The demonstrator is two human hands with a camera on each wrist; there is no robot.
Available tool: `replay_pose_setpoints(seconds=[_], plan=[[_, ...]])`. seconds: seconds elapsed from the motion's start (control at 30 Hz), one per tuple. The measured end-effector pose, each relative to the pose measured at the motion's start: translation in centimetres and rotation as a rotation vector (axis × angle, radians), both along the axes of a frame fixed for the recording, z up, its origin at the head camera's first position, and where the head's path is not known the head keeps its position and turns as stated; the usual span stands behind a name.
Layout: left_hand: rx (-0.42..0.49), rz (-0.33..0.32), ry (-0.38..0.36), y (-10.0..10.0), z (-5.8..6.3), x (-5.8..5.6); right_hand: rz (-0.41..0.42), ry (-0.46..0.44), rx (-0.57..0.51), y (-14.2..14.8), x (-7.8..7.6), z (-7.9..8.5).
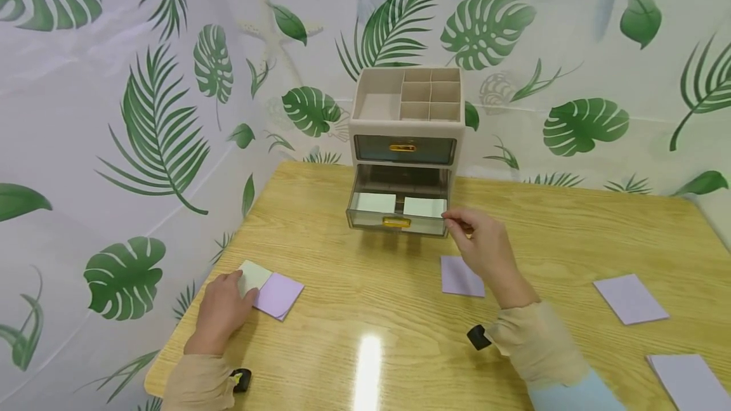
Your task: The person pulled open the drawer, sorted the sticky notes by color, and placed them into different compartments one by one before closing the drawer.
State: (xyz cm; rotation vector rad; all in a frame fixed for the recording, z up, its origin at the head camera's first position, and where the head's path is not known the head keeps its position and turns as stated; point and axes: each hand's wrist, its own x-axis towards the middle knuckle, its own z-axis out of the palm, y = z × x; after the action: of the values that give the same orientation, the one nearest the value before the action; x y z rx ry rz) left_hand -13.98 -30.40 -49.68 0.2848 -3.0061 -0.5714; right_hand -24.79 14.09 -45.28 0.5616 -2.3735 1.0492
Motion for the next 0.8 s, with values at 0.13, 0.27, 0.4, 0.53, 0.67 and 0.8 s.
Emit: replay_pose_setpoints(seconds=[0.13,0.27,0.4,0.53,0.67,0.8], plan=[[0.001,-0.002,-0.03,0.05,-0.13,-0.28,-0.009,0.008,-0.013,-0.08,0.03,-0.24],[-0.021,0.003,-0.063,0.19,-0.34,-0.63,-0.013,0.003,-0.031,-0.09,0.0,-0.47],[-0.021,0.031,-0.089,0.08,-0.34,-0.86,-0.004,0.0,-0.048,-0.19,-0.11,-0.7],[-0.017,0.045,-0.084,-0.09,-0.23,-0.88,0.005,-0.001,-0.061,-0.36,-0.25,-0.83],[-0.01,0.047,-0.05,-0.09,-0.26,-0.82,-0.006,-0.029,-0.065,-0.35,-0.08,-0.8],[-0.002,0.058,-0.01,0.17,-0.36,-0.85,-0.028,-0.047,-0.067,-0.15,0.24,-0.79]])
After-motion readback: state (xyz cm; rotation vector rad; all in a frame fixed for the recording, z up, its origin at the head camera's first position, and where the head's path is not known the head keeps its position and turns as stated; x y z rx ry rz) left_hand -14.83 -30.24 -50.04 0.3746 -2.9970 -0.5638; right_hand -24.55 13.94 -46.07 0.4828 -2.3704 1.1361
